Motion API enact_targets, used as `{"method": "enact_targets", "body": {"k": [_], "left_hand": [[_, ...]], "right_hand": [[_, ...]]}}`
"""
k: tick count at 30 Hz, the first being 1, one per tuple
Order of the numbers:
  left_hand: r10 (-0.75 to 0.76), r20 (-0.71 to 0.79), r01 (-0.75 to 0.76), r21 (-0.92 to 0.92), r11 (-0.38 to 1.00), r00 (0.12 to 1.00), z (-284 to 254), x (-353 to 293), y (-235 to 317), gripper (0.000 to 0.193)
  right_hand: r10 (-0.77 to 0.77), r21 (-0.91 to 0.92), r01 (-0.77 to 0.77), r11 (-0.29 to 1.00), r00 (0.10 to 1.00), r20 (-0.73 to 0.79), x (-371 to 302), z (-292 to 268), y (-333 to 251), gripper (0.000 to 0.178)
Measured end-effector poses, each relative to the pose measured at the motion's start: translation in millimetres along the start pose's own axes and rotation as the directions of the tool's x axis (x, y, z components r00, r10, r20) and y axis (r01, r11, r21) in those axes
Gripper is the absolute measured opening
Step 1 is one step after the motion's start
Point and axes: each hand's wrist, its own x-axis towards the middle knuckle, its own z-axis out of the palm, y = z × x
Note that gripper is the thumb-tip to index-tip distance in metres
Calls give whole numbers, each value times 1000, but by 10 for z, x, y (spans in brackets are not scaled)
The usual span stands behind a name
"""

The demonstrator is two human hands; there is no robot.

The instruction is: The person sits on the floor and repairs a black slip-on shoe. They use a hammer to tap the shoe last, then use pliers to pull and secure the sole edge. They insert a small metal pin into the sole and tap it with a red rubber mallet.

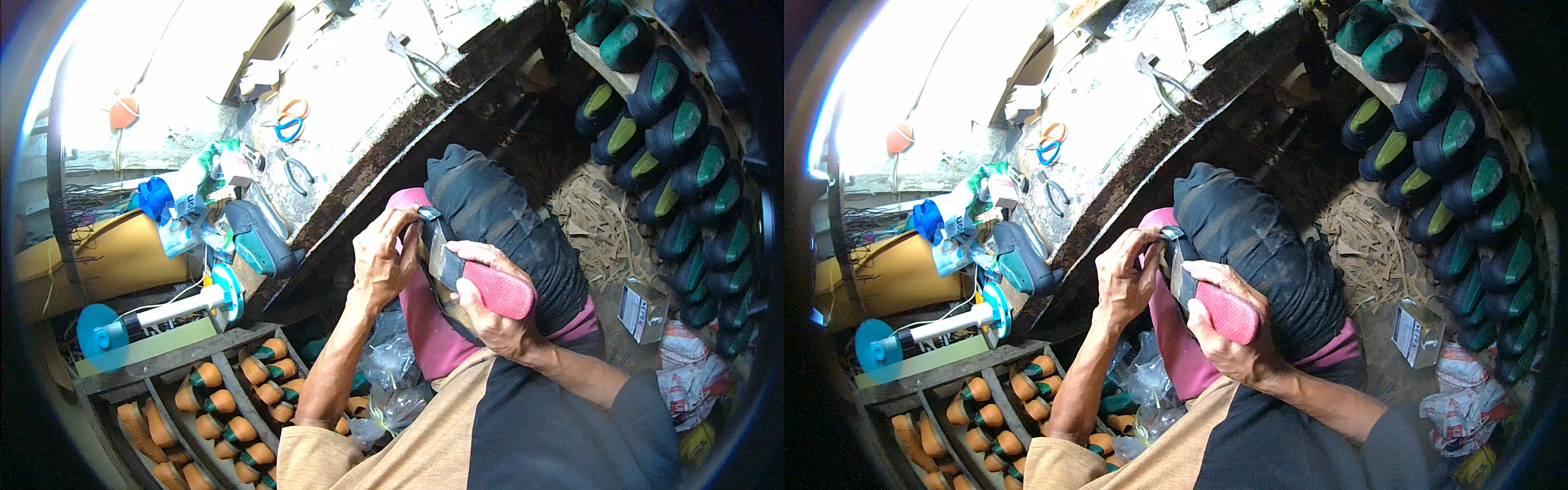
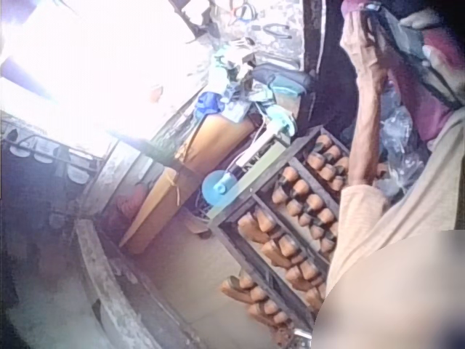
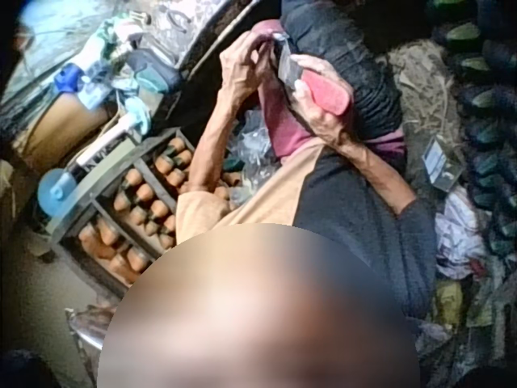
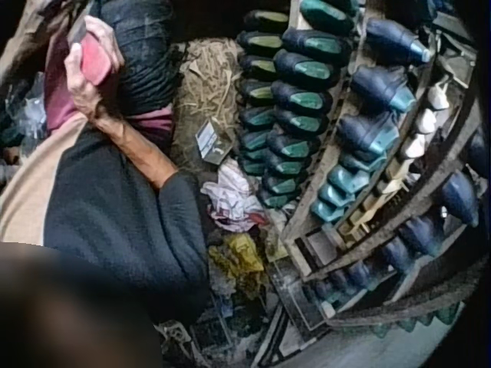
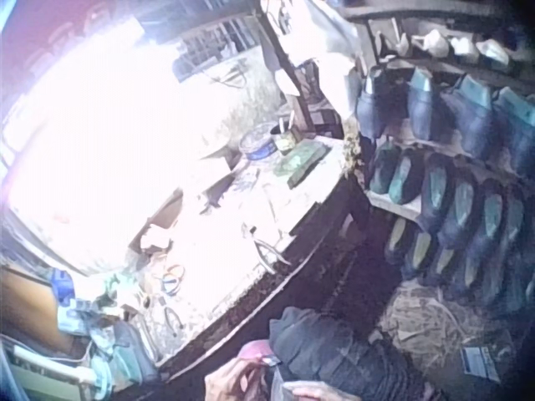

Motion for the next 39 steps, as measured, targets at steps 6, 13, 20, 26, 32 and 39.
{"method": "enact_targets", "body": {"k": [6,13,20,26,32,39], "left_hand": [[-74,8,75,-136,988,997,-47,-6,21,19],[-40,1,40,-98,994,999,-48,22,25,21],[-5,-61,-1,-99,995,998,-13,49,41,19],[-40,2,40,-85,996,999,-63,38,81,20],[-37,-6,37,-89,995,999,-55,54,82,19],[-51,-12,50,-85,995,999,-53,56,111,17]], "right_hand": [[-67,5,67,998,998,-20,103,78,38,36],[-126,-130,133,983,990,60,147,116,-47,55],[-128,-158,137,978,989,68,99,159,-82,63],[-213,-196,225,954,974,81,117,193,-33,68],[-302,-191,320,928,946,115,167,185,-8,68],[-292,-211,314,926,947,131,177,182,-4,65]]}}
